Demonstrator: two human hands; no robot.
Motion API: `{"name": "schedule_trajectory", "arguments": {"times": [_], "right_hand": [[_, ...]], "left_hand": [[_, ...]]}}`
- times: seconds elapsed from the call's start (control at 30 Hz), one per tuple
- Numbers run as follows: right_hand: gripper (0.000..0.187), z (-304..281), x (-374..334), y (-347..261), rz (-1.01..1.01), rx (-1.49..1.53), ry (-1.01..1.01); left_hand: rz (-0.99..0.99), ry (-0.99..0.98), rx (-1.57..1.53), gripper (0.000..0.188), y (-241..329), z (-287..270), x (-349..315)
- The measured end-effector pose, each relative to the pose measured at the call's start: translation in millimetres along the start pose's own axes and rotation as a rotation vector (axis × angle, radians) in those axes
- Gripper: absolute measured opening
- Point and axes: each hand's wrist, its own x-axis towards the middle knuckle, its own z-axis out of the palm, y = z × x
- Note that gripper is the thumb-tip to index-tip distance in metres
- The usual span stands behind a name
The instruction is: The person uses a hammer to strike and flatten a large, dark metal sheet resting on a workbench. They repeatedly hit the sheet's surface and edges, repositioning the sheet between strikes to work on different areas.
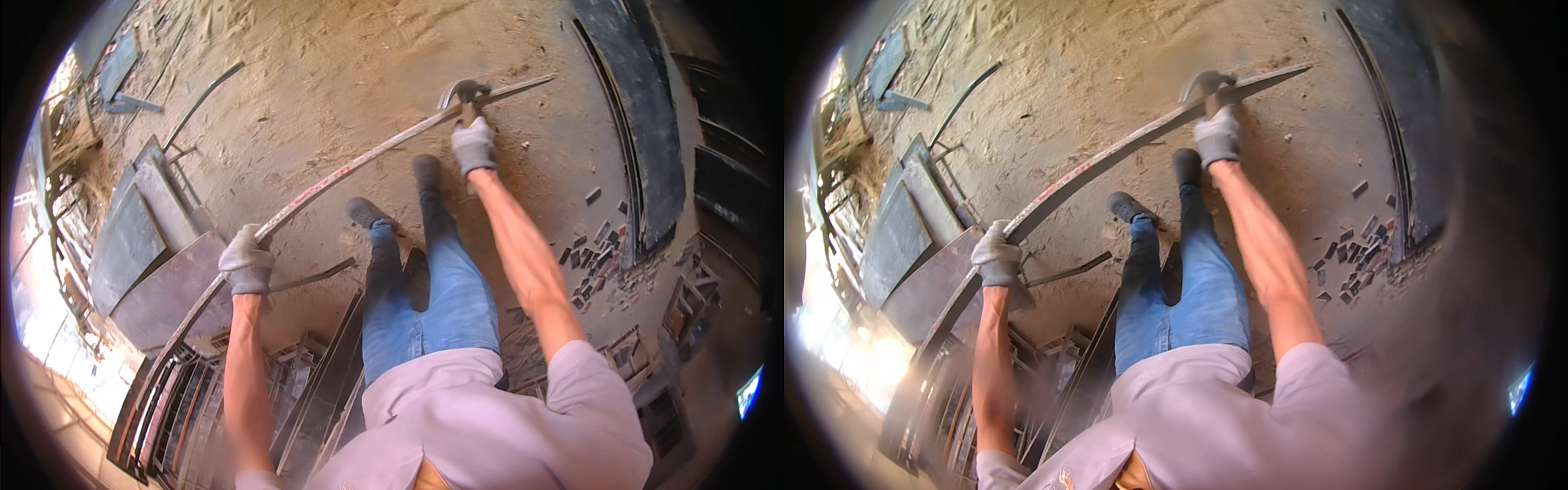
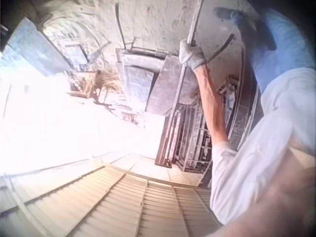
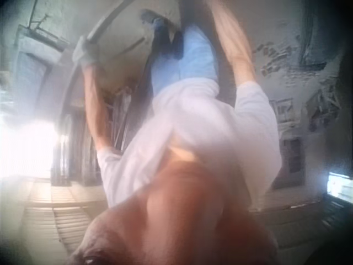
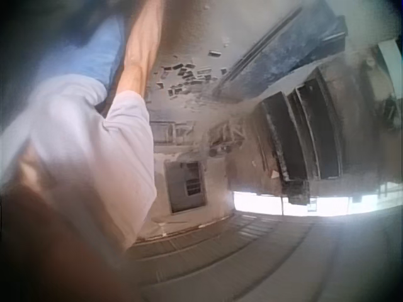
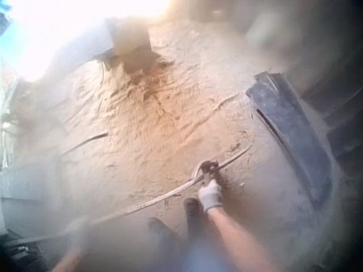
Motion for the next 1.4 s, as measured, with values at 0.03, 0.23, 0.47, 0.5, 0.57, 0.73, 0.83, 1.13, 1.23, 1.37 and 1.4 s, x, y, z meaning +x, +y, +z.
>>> {"name": "schedule_trajectory", "arguments": {"times": [0.03, 0.23, 0.47, 0.5, 0.57, 0.73, 0.83, 1.13, 1.23, 1.37, 1.4], "right_hand": [[0.031, -0.8, -29.2, -25.7, -0.002, 0.056, -0.186], [0.021, 26.2, -125.8, -62.8, -0.807, 0.003, -0.560], [0.025, -35.5, 50.8, 22.9, -0.076, -0.185, -0.226], [0.025, -35.7, 49.6, 14.9, -0.015, -0.159, -0.196], [0.022, -6.5, -28.3, -22.3, -0.078, 0.040, -0.307], [0.027, 41.2, -209.6, -118.4, -0.616, 0.017, -0.723], [0.019, 34.0, -186.0, -101.9, -0.839, -0.134, -0.652], [0.031, 53.0, -219.2, -86.6, -0.047, 0.043, -0.178], [0.021, 141.0, -403.1, -146.7, -1.006, -0.535, 0.126], [0.017, 114.0, -514.3, -230.2, -0.721, 0.126, -0.635], [0.017, 107.5, -500.6, -223.4, -0.810, 0.079, -0.655]], "left_hand": [[-0.030, -0.003, 0.028, 0.013, 3.0, -3.9, -5.7], [-0.044, -0.106, 0.070, 0.031, 0.1, -7.1, 17.4], [-0.099, -0.134, 0.091, 0.043, 5.3, -3.9, 20.0], [-0.080, -0.073, 0.082, 0.046, 7.9, -3.1, 22.8], [-0.089, -0.054, 0.044, 0.048, 10.8, 3.6, 8.8], [-0.148, -0.202, 0.102, 0.054, 9.4, -12.3, 10.7], [-0.060, 0.012, 0.059, 0.053, -16.9, -12.9, -15.5], [0.010, 0.245, 0.253, 0.050, -280.4, -81.5, -196.0], [-0.046, 0.225, 0.224, 0.049, -272.7, -76.0, -184.6], [0.046, 0.328, 0.158, 0.025, -282.7, -80.4, -194.0], [0.058, 0.329, 0.142, 0.022, -286.2, -79.7, -201.4]]}}
